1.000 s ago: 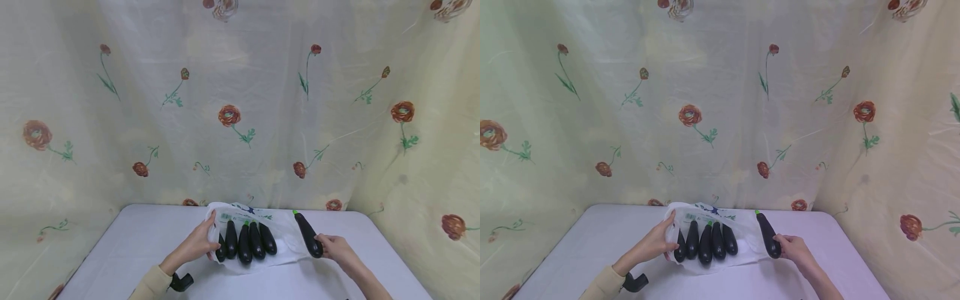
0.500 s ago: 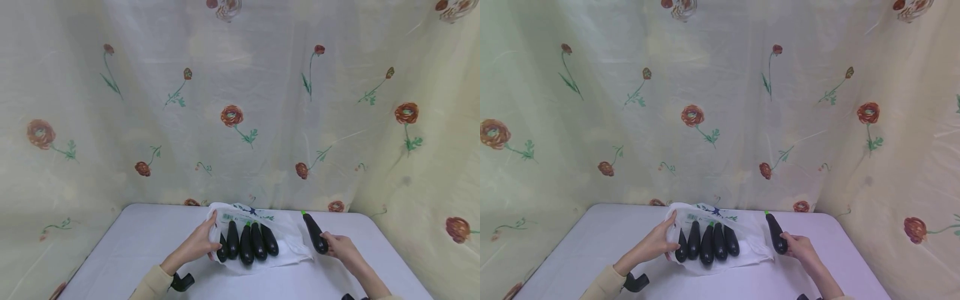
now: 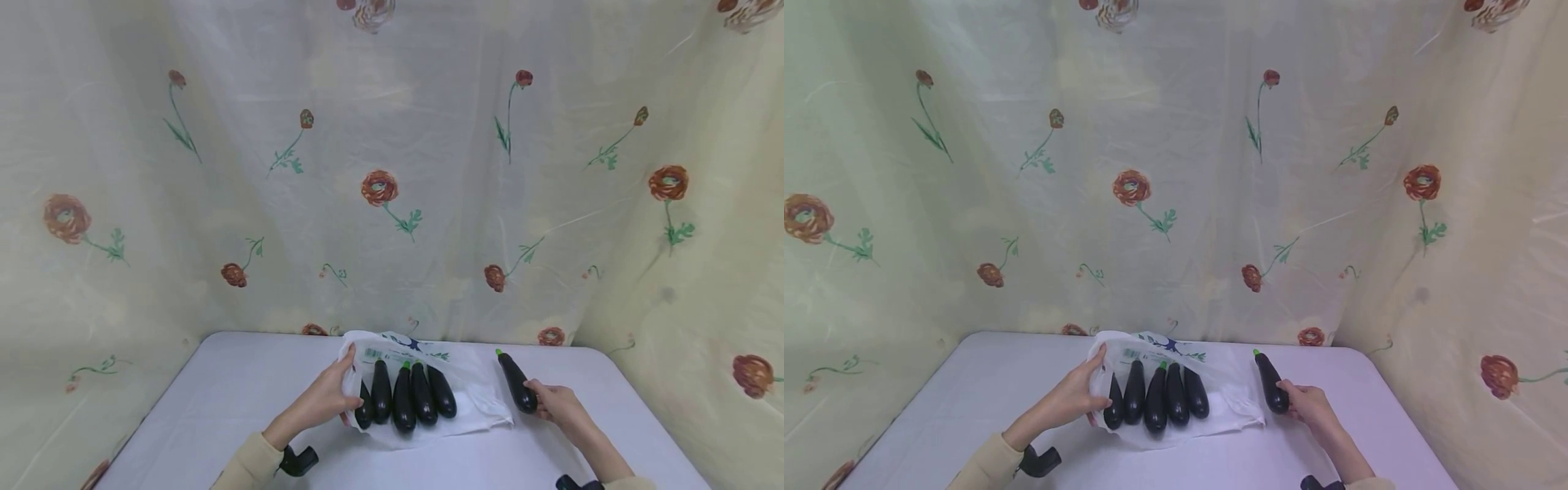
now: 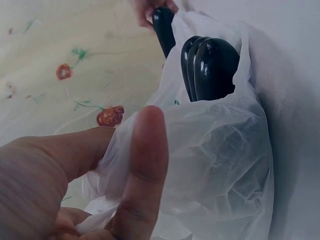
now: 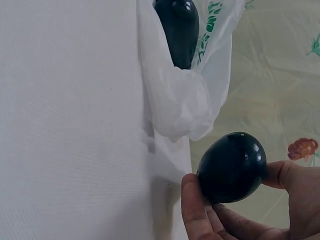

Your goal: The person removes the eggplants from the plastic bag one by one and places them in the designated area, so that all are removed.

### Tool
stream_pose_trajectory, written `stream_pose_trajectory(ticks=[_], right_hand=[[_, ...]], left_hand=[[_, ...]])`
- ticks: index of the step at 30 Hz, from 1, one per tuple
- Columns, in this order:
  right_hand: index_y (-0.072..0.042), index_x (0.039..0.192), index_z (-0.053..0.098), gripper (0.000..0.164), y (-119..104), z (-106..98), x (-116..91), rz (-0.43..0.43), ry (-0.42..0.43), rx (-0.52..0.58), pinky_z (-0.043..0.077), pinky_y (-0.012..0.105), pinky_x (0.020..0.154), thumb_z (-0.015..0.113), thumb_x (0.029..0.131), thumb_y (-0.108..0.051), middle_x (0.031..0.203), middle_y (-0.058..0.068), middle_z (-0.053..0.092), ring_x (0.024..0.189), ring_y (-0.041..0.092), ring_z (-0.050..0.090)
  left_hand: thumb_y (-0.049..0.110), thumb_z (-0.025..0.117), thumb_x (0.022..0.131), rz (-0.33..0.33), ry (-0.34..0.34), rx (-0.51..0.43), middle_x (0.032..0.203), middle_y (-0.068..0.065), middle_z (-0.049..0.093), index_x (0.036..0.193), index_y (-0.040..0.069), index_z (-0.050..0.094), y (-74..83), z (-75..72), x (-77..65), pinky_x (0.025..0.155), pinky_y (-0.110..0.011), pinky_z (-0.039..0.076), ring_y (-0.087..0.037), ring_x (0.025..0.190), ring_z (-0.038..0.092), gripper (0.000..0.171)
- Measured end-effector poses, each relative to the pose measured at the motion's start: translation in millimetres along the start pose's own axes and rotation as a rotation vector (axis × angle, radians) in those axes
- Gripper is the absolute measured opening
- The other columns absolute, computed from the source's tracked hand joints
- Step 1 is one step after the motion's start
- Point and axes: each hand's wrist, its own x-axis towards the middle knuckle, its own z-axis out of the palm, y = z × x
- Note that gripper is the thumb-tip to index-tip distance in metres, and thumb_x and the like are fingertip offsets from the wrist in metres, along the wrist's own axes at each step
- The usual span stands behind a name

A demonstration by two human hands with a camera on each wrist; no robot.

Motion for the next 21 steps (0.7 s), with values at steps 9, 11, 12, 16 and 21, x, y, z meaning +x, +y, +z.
stream_pose_trajectory(ticks=[9, 11, 12, 16, 21], right_hand=[[0.024, 0.127, 0.044, 0.065, 1.9, 1.3, 3.7, 0.005, 0.002, -0.024, 0.048, 0.018, 0.054, 0.055, 0.094, -0.031, 0.076, 0.003, 0.06, 0.06, 0.007, 0.054], [0.025, 0.128, 0.042, 0.066, 3.0, 1.8, 4.8, 0.002, 0.003, -0.026, 0.051, 0.018, 0.055, 0.055, 0.093, -0.03, 0.078, 0.004, 0.063, 0.061, 0.007, 0.057], [0.026, 0.128, 0.041, 0.067, 3.5, 2.1, 5.3, -0.002, 0.001, -0.023, 0.052, 0.019, 0.056, 0.055, 0.093, -0.03, 0.079, 0.005, 0.064, 0.062, 0.007, 0.059], [0.026, 0.126, 0.043, 0.065, 5.3, 3.7, 7.0, -0.019, 0.001, -0.015, 0.056, 0.019, 0.059, 0.056, 0.093, -0.028, 0.079, 0.006, 0.067, 0.062, 0.007, 0.063], [0.027, 0.124, 0.044, 0.064, 5.8, 5.3, 8.4, -0.027, 0.007, -0.028, 0.058, 0.021, 0.06, 0.057, 0.093, -0.028, 0.078, 0.006, 0.066, 0.061, 0.007, 0.063]], left_hand=[[-0.001, 0.075, 0.075, 0.0, -0.009, -0.01, 0.132, -0.028, 0.045, 0.155, 0.003, 0.01, -1.9, 2.2, 0.6, 0.051, -0.044, 0.06, -0.024, 0.082, 0.058, 0.102], [0.0, 0.075, 0.076, -0.002, -0.012, -0.008, 0.132, -0.028, 0.045, 0.155, 0.004, 0.011, -1.9, 2.6, 0.6, 0.052, -0.045, 0.06, -0.024, 0.082, 0.058, 0.102], [0.0, 0.075, 0.076, -0.003, -0.013, -0.006, 0.133, -0.028, 0.045, 0.155, 0.004, 0.011, -2.0, 2.9, 0.7, 0.052, -0.045, 0.06, -0.024, 0.082, 0.058, 0.102], [0.0, 0.076, 0.076, -0.011, -0.013, -0.002, 0.134, -0.027, 0.044, 0.155, 0.006, 0.011, -1.7, 3.4, 0.2, 0.051, -0.044, 0.06, -0.024, 0.083, 0.058, 0.102], [-0.001, 0.076, 0.075, -0.017, -0.008, -0.005, 0.13, -0.027, 0.047, 0.155, 0.004, 0.012, 0.0, 2.7, -0.3, 0.051, -0.044, 0.06, -0.024, 0.082, 0.057, 0.102]])
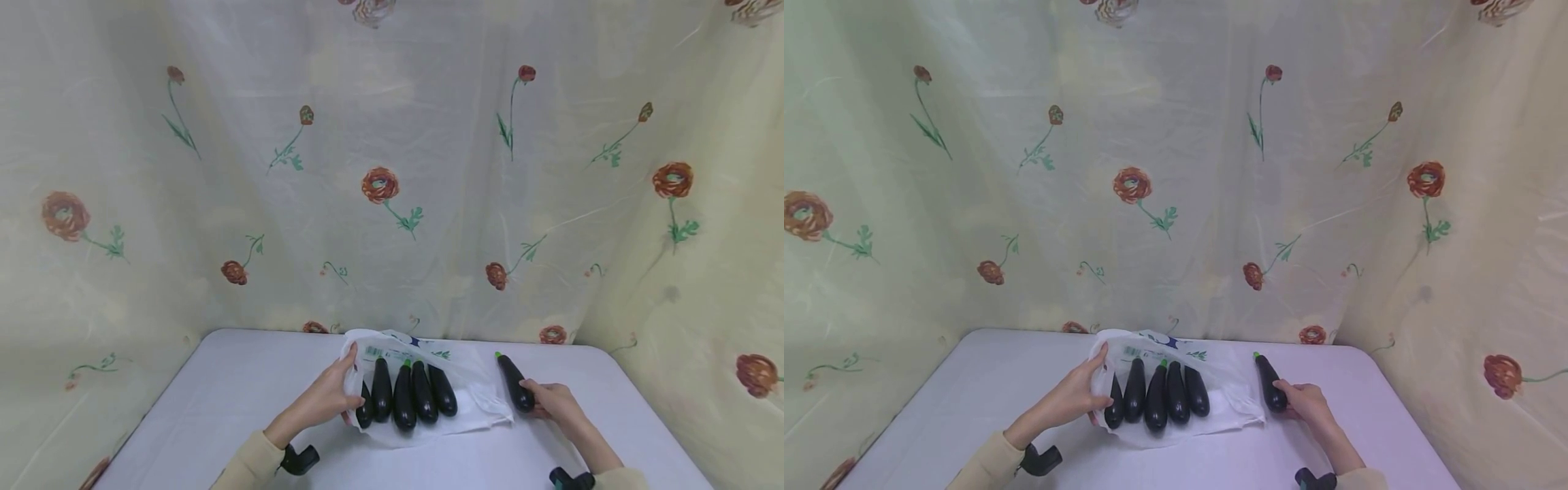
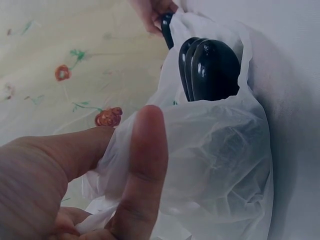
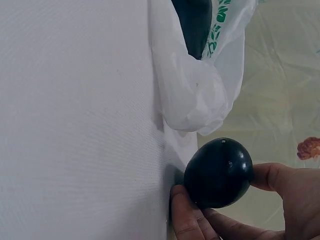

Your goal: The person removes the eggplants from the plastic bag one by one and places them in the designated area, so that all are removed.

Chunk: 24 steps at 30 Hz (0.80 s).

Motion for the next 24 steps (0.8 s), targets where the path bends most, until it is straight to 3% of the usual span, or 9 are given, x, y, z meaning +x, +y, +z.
stream_pose_trajectory(ticks=[7, 16, 24], right_hand=[[0.023, 0.117, 0.053, 0.061, -3.2, 2.9, -2.4, 0.011, 0.043, -0.073, 0.054, 0.022, 0.055, 0.06, 0.091, -0.032, 0.069, 0.002, 0.058, 0.056, 0.008, 0.057], [0.02, 0.114, 0.058, 0.066, -2.2, 7.0, -2.0, -0.021, 0.1, -0.194, 0.053, 0.022, 0.054, 0.066, 0.086, -0.04, 0.069, 0.005, 0.061, 0.054, 0.01, 0.06], [0.018, 0.109, 0.062, 0.068, 0.3, 8.6, -3.4, -0.025, 0.129, -0.21, 0.052, 0.023, 0.051, 0.069, 0.083, -0.044, 0.061, 0.003, 0.061, 0.05, 0.01, 0.059]], left_hand=[[0.0, 0.076, 0.075, -0.006, 0.004, 0.003, 0.128, -0.026, 0.047, 0.155, 0.004, 0.013, 1.3, -0.1, -0.3, 0.051, -0.044, 0.06, -0.025, 0.083, 0.057, 0.102], [0.0, 0.076, 0.075, -0.011, 0.004, 0.007, 0.13, -0.026, 0.047, 0.155, 0.005, 0.011, 1.8, 0.1, 0.5, 0.052, -0.044, 0.06, -0.023, 0.083, 0.058, 0.102], [0.0, 0.076, 0.076, -0.013, 0.001, -0.001, 0.131, -0.026, 0.045, 0.155, 0.006, 0.012, 3.0, -0.7, -0.7, 0.051, -0.043, 0.06, -0.024, 0.083, 0.058, 0.102]])
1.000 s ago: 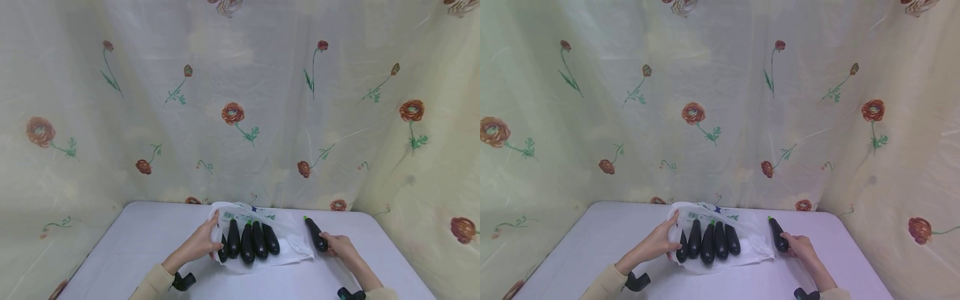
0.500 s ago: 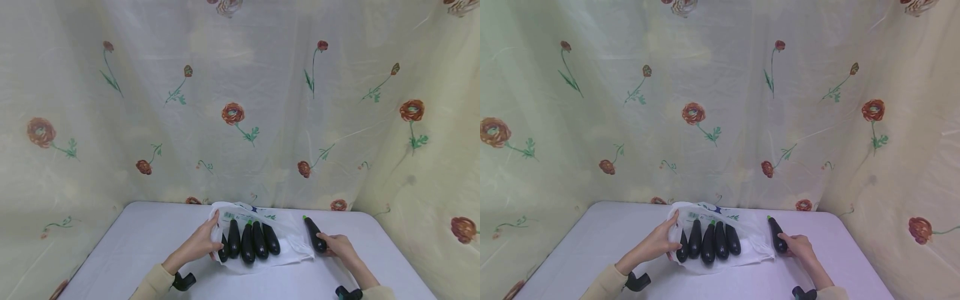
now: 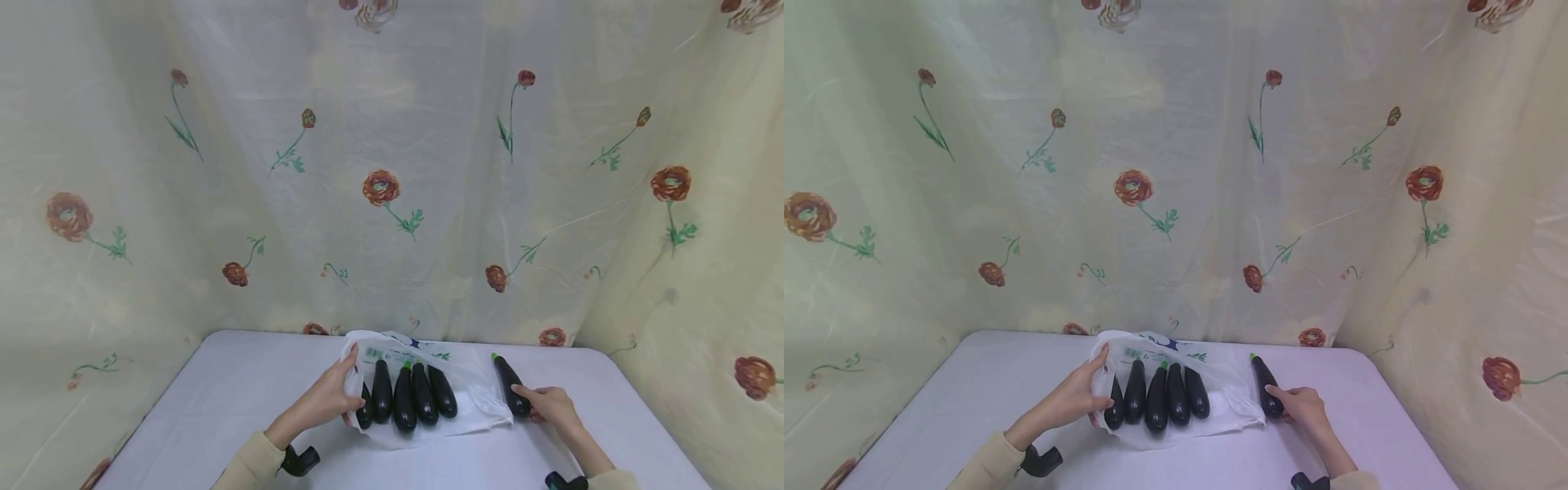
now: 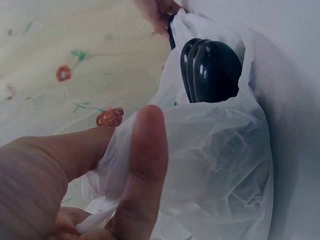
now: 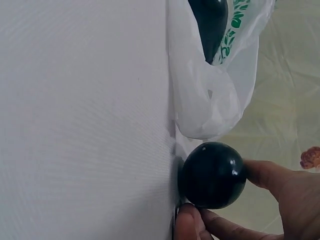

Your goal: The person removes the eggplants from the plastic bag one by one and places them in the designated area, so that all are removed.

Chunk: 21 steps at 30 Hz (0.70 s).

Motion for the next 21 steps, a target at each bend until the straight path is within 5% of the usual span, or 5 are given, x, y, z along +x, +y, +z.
stream_pose_trajectory(ticks=[21], right_hand=[[0.016, 0.109, 0.062, 0.072, -2.9, 4.3, -5.4, 0.006, 0.013, 0.007, 0.054, 0.024, 0.053, 0.07, 0.082, -0.05, 0.061, 0.004, 0.063, 0.051, 0.01, 0.061]], left_hand=[[0.001, 0.075, 0.076, 0.027, -0.004, 0.009, 0.128, -0.027, 0.047, 0.155, 0.003, 0.012, -0.7, -1.5, -0.9, 0.051, -0.045, 0.059, -0.021, 0.077, 0.058, 0.101]])
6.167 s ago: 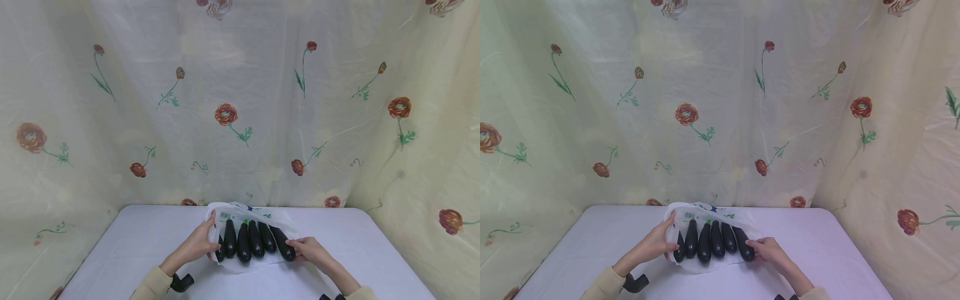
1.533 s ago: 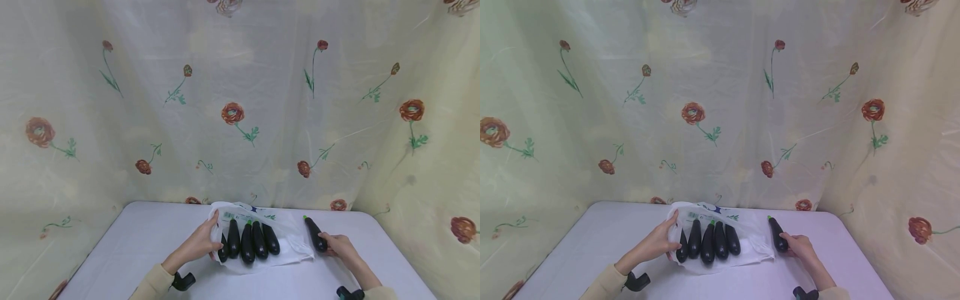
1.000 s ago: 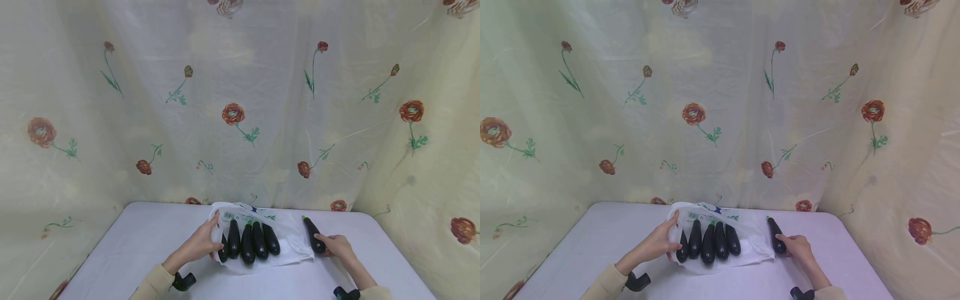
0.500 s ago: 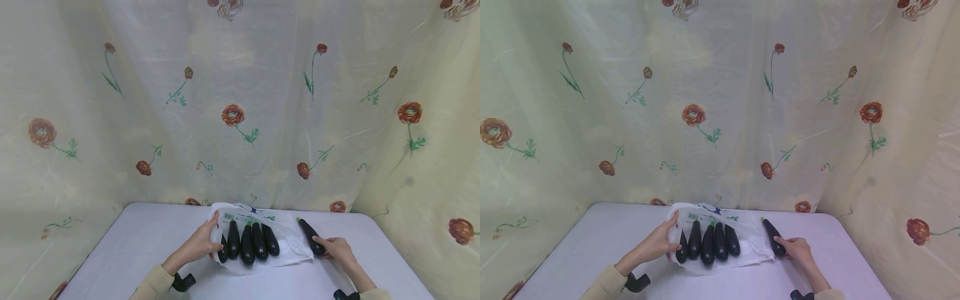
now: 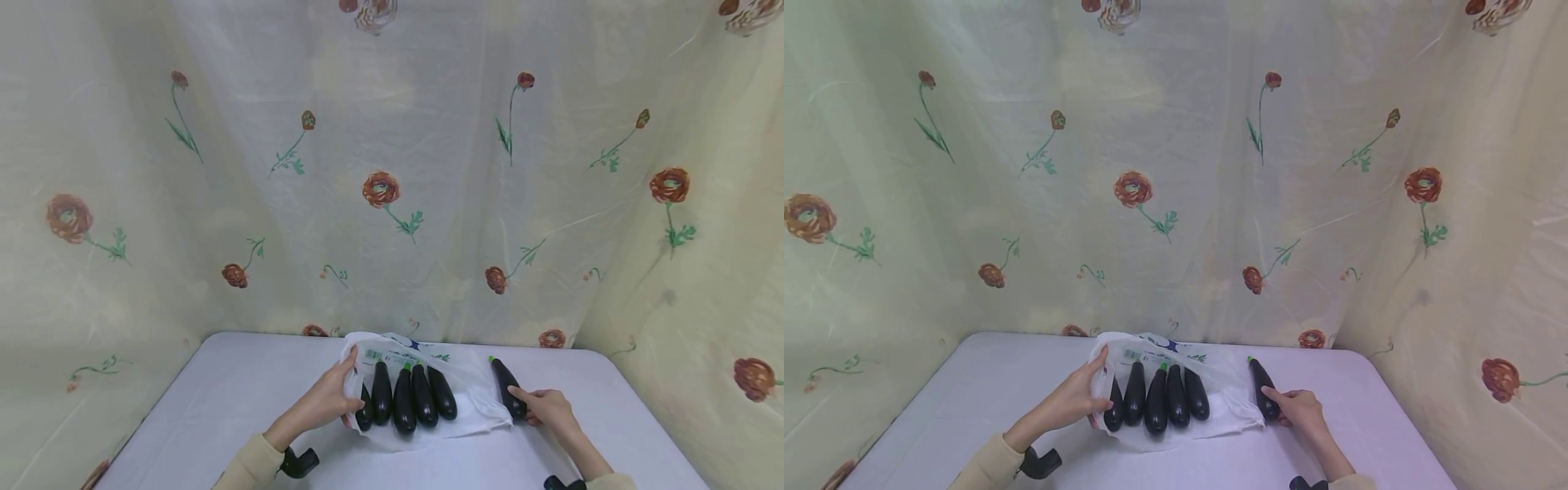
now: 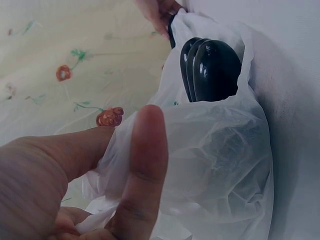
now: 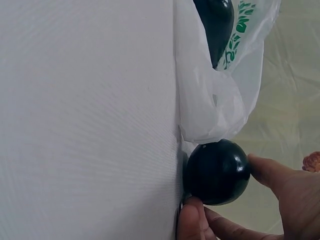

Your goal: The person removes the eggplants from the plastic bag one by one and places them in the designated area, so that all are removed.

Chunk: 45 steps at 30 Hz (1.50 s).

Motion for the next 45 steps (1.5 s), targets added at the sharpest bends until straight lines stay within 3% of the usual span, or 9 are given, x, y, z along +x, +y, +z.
stream_pose_trajectory(ticks=[6, 14, 21, 27, 36, 45], right_hand=[[0.013, 0.101, 0.066, 0.068, -2, -4, -1, -0.019, -0.009, -0.019, 0.051, 0.024, 0.054, 0.067, 0.083, -0.053, 0.06, 0.003, 0.064, 0.051, 0.011, 0.061], [0.018, 0.108, 0.061, 0.074, 2, -12, 1, -0.02, -0.01, 0.013, 0.055, 0.023, 0.054, 0.063, 0.086, -0.053, 0.069, 0.006, 0.071, 0.055, 0.01, 0.065], [0.019, 0.112, 0.058, 0.075, 3, -17, 4, -0.018, -0.005, 0.048, 0.054, 0.02, 0.058, 0.061, 0.089, -0.053, 0.076, 0.01, 0.072, 0.06, 0.01, 0.067], [0.02, 0.121, 0.052, 0.083, -1, -22, 4, -0.012, -0.01, 0.021, 0.05, 0.019, 0.064, 0.057, 0.089, -0.057, 0.09, 0.019, 0.072, 0.067, 0.011, 0.068], [0.022, 0.125, 0.046, 0.087, -5, -26, 5, -0.008, -0.015, 0.031, 0.058, 0.034, 0.078, 0.054, 0.09, -0.057, 0.101, 0.027, 0.068, 0.076, 0.015, 0.069], [0.02, 0.129, 0.045, 0.09, -17, -29, -1, -0.018, -0.026, 0.041, 0.056, 0.043, 0.088, 0.051, 0.09, -0.061, 0.116, 0.032, 0.062, 0.098, 0.034, 0.066]], left_hand=[[0.001, 0.075, 0.076, 0.009, 0.003, 0.009, 0.128, -0.027, 0.047, 0.155, 0.003, 0.012, -0.9, -0.9, 0.7, 0.051, -0.045, 0.059, -0.019, 0.073, 0.058, 0.101], [0.0, 0.075, 0.076, 0.01, -0.003, -0.005, 0.126, -0.027, 0.047, 0.155, 0.004, 0.012, -2.8, -0.6, 1.1, 0.051, -0.046, 0.059, -0.019, 0.071, 0.058, 0.101], [0.002, 0.076, 0.076, 0.007, 0.004, 0.031, 0.128, -0.026, 0.048, 0.154, 0.003, 0.013, -0.8, -0.8, -0.2, 0.045, -0.031, 0.057, -0.019, 0.074, 0.057, 0.101], [0.002, 0.075, 0.076, 0.008, 0.002, 0.029, 0.126, -0.026, 0.048, 0.154, 0.002, 0.013, 0.2, -1.6, -0.3, 0.047, -0.036, 0.058, -0.019, 0.074, 0.057, 0.1], [0.002, 0.075, 0.076, 0.007, 0.004, 0.023, 0.124, -0.025, 0.049, 0.154, 0.002, 0.013, 1.1, -2.9, -0.5, 0.051, -0.044, 0.059, -0.02, 0.077, 0.057, 0.1], [0.001, 0.074, 0.077, 0.019, -0.017, -0.009, 0.128, -0.025, 0.047, 0.155, 0.004, 0.011, -0.8, -2.3, 0.2, 0.052, -0.047, 0.059, -0.018, 0.072, 0.058, 0.1]])
